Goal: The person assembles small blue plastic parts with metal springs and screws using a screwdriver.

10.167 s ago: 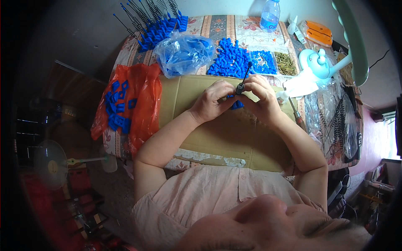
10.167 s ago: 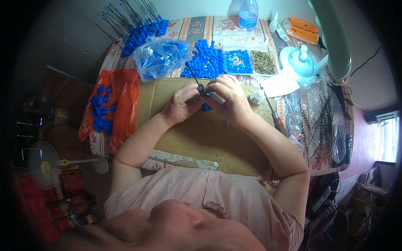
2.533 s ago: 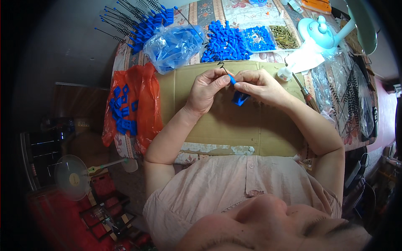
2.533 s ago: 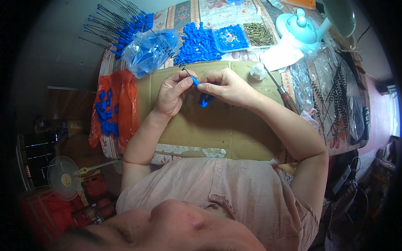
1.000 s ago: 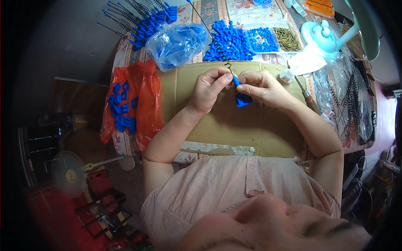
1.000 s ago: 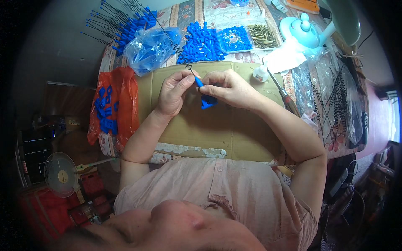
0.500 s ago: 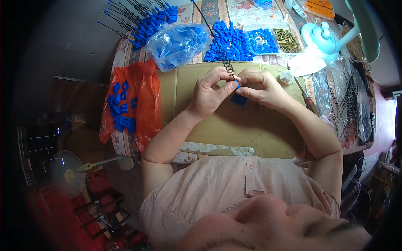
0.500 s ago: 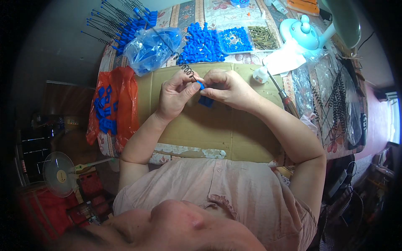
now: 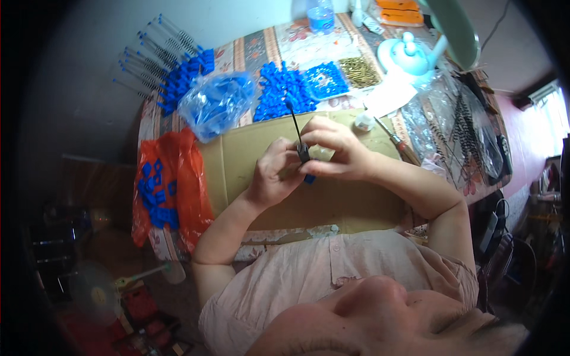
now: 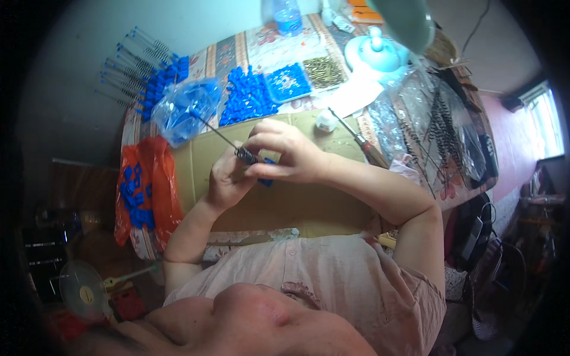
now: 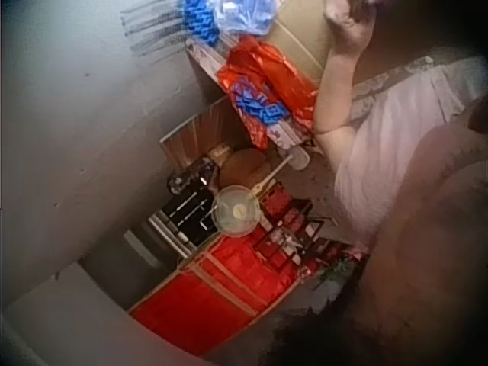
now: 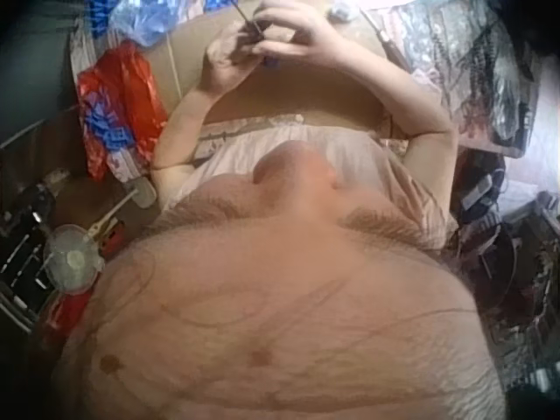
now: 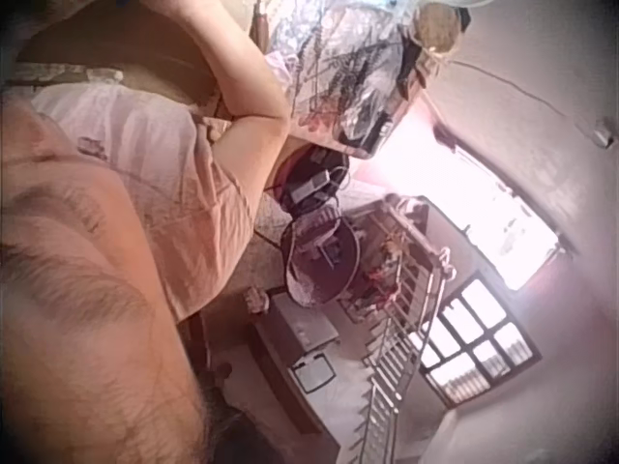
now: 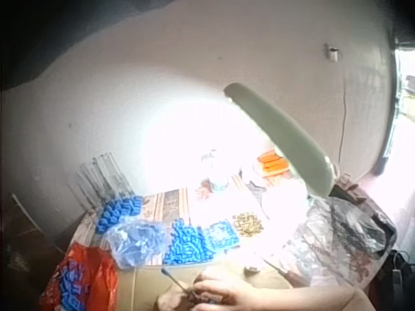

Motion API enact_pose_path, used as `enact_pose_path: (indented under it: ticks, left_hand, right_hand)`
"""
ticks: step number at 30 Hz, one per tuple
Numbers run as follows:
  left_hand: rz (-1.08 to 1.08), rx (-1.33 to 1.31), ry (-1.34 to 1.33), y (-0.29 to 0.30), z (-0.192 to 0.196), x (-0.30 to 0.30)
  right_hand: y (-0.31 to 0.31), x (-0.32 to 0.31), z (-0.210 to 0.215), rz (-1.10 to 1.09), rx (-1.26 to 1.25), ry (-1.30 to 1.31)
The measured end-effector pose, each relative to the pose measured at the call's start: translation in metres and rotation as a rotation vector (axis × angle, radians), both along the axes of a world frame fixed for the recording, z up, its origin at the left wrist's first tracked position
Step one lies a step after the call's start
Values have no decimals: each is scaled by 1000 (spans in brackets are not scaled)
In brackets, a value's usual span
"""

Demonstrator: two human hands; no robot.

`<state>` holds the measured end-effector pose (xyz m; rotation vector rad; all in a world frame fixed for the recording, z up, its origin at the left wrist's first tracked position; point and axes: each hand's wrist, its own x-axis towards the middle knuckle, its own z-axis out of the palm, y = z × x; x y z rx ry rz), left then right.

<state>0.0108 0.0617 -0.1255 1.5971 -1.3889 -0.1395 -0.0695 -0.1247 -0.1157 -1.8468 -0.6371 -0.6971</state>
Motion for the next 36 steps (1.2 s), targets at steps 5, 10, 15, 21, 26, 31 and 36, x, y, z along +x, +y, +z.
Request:
enact_pose_path:
  ticks: [5,10,15,21,26,31,36]
  left_hand:
    - [-97,-19,-73,-3,-6,0]
    - [-105,35,26,-4,-9,-5]
    - [-88,-19,-15,-5,-8,-7]
    - [-92,-16,-8,-4,-12,-8]
    - [-57,-33,-45,-7,-8,-10]
    - [-30,10,-29,-5,-7,-12]
    - [73,0,-87,-5,-6,-22]
  right_hand:
    - [0,-6,0,-9,-187,-99]
    - [-2,-8,-6,-21,-255,-187]
    - [0,-9,-13,-45,-254,-159]
    - [2,-13,-15,-48,-236,-117]
    - [6,-16,-21,-71,-177,-59]
    - [7,-15,-22,-107,-146,-62]
    - [6,-15,-24,-110,-157,-56]
